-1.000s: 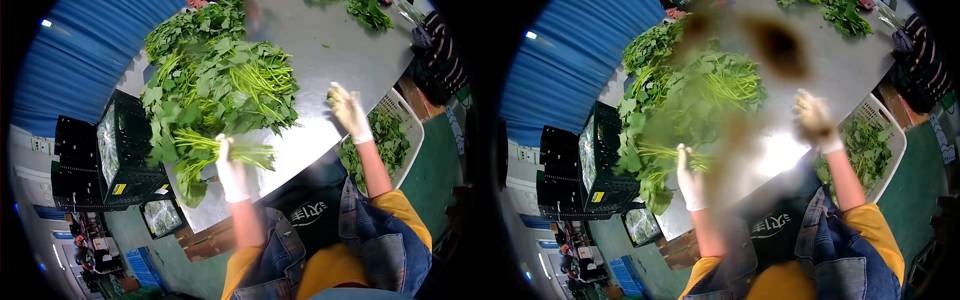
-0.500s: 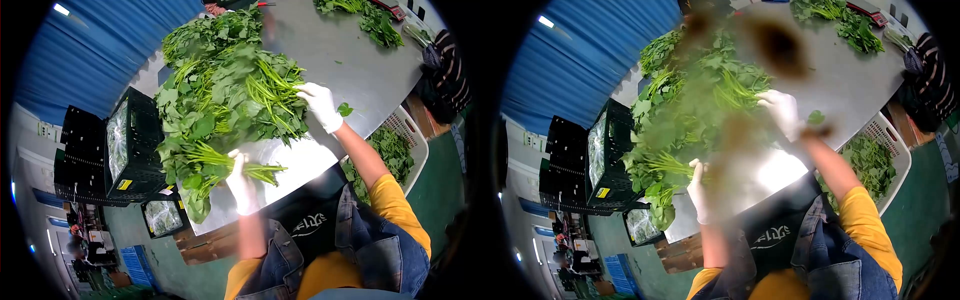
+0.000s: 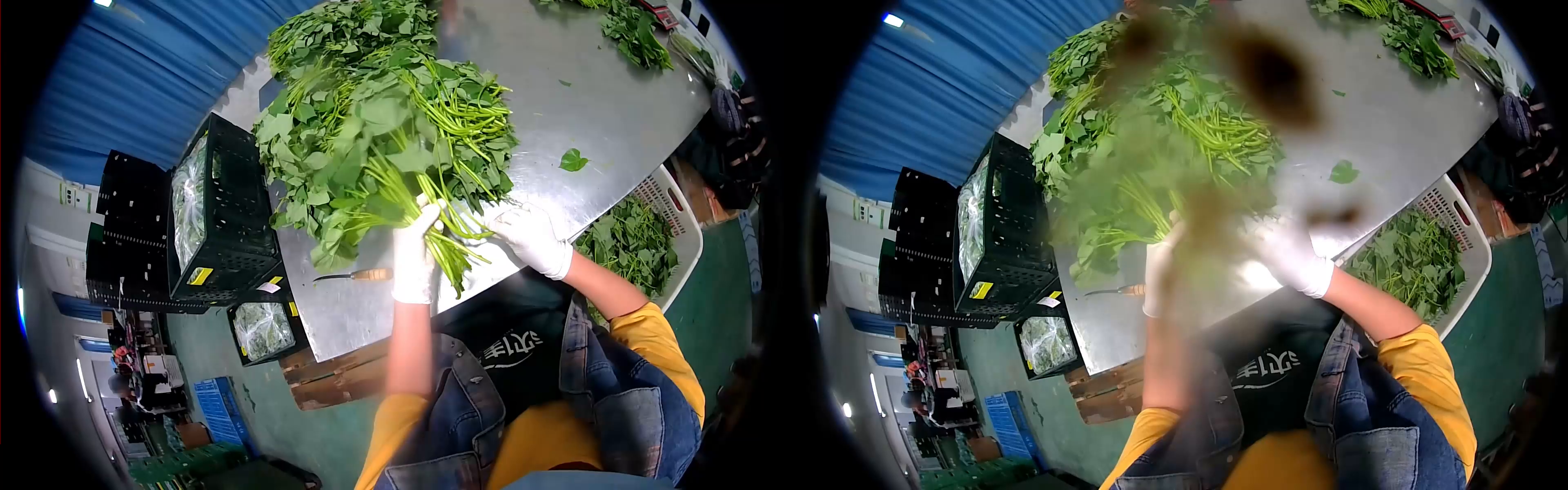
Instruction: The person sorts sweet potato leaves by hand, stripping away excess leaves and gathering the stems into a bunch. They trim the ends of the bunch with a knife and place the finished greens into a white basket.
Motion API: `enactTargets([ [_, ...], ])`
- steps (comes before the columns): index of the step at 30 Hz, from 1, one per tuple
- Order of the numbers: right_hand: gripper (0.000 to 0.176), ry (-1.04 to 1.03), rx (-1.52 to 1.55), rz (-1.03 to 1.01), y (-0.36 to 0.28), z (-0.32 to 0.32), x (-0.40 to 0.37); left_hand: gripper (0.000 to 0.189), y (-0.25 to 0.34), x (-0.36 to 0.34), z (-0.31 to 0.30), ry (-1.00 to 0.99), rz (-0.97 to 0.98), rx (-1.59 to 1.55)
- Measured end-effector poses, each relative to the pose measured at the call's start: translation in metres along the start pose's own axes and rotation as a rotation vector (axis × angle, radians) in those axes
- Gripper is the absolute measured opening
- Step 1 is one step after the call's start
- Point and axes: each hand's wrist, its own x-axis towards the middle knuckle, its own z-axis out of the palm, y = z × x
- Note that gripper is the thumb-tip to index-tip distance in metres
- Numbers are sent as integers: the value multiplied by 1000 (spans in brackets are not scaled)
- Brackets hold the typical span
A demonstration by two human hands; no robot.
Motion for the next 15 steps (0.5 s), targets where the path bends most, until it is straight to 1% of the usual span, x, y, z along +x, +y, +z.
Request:
enactTargets([
  [1, 37, -3, 3, 2, -1, 1, 1, 32, -16, 8, -18, 64, -26, 51],
  [3, 42, -371, 933, 475, 2, 1, 5, 32, -9, 2, -11, -71, 24, 68],
  [4, 46, -529, 1234, 570, 12, -2, 14, 32, -11, 0, -9, -72, 15, 68],
  [5, 46, -482, 1453, 673, 16, 16, 10, 31, -13, -1, -7, -124, 14, 61],
  [6, 45, -475, 1510, 729, 15, 23, 12, 30, -14, -4, -2, -177, 13, 54],
  [7, 44, -466, 1567, 783, 13, 29, 16, 30, -14, -9, 4, -181, 9, 55],
  [9, 37, -257, 1670, 780, -8, 9, 35, 29, -9, -25, 23, -68, 43, 226],
  [10, 27, -255, 1447, 735, -8, 6, 36, 27, -10, -26, 23, -32, 21, 256],
  [11, 27, -254, 1447, 735, -7, 7, 32, 27, -12, -25, 20, -32, 20, 257],
  [13, 20, -165, 1733, 1064, -5, 10, 17, 28, -19, -22, 13, 76, 13, 346],
  [14, 16, -83, 1678, 1048, -8, -1, 17, 30, -18, -24, 17, 81, -16, 217],
  [15, 16, -81, 1675, 1050, -7, -11, 14, 30, -22, -21, 10, 79, -18, 215],
])
